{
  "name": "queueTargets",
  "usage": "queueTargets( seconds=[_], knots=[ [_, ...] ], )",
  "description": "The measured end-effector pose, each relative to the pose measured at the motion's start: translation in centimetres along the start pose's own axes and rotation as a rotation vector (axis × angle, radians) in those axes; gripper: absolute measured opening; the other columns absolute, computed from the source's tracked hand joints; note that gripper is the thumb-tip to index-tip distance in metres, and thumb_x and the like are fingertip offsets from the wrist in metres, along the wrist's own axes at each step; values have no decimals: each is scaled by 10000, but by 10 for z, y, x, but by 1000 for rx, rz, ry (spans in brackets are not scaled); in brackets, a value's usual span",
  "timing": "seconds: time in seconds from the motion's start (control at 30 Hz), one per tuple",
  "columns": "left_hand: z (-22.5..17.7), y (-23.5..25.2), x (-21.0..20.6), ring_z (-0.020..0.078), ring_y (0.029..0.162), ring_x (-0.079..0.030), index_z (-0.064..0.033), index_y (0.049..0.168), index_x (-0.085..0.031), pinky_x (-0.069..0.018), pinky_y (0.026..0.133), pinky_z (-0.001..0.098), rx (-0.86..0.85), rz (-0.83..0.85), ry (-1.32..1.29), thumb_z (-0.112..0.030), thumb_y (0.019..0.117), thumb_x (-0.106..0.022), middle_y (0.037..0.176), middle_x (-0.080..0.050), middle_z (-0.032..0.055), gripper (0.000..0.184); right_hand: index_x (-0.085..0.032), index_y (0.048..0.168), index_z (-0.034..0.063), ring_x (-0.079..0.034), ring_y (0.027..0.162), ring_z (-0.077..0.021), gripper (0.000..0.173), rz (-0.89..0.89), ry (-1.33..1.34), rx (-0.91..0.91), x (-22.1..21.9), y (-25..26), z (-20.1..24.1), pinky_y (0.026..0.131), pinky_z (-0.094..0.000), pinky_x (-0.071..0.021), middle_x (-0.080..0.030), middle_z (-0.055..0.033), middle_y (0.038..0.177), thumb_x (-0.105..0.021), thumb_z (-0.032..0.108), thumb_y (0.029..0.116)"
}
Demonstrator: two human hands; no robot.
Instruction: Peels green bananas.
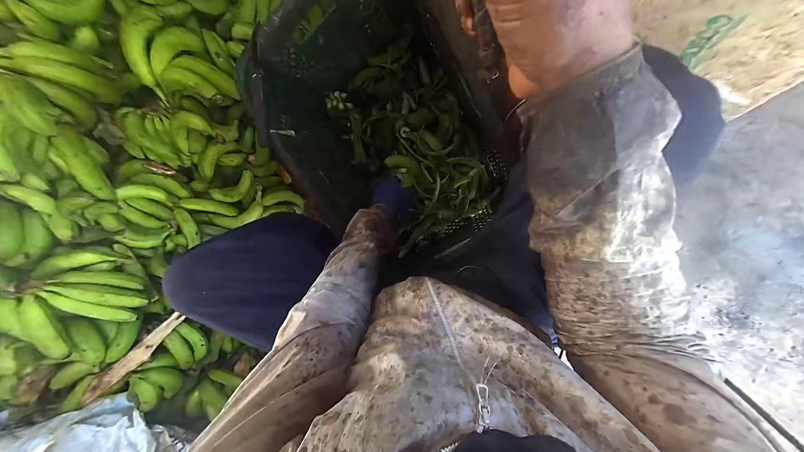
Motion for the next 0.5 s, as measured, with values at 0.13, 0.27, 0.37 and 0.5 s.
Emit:
queueTargets(
  seconds=[0.13, 0.27, 0.37, 0.5],
  knots=[
    [21, 31, 13, 258, 869, -709, -64, 1317, -627, -604, 808, 476, -309, -182, -497, -433, 979, -666, 1056, -707, 154, 502, -587, 648, 62, -555, 551, -65, 304, 4, -124, -13, -16, 4, 5, 553, -210, -490, -566, -2, 592, -661, -93, 899],
    [15, -37, 36, 186, 889, -704, -96, 1443, -534, -613, 800, 379, -511, -158, -749, -283, 1028, -618, 1127, -688, 118, 464, -614, 685, 70, -559, 537, -68, 269, 26, -125, -29, -34, 6, -1, 528, -207, -488, -569, 4, 594, -725, 15, 924],
    [30, -100, 74, 182, 1163, -660, -90, 1393, -608, -586, 973, 388, -835, -386, -760, -164, 903, -745, 1342, -654, 74, 515, -651, 738, 65, -563, 539, -72, 212, 36, -141, -7, -43, 0, -5, 524, -216, -497, -592, 1, 623, -754, 83, 923],
    [87, -163, 125, 139, 932, -655, -78, 1580, -291, -602, 772, 312, -1209, -446, -1125, -196, 815, -831, 1357, -589, 100, 943, -696, 1124, 69, -637, 721, -82, 261, 148, -355, 5, -60, -21, -12, 678, -266, -572, -684, -29, 949, -724, 273, 963]
  ],
)
Point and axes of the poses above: each hand's wrist, its own y-axis towards the middle knuckle, its own x-axis out of the back of the hand, z = x × y, the point moved 10 cm from there along y, towards the middle knuckle
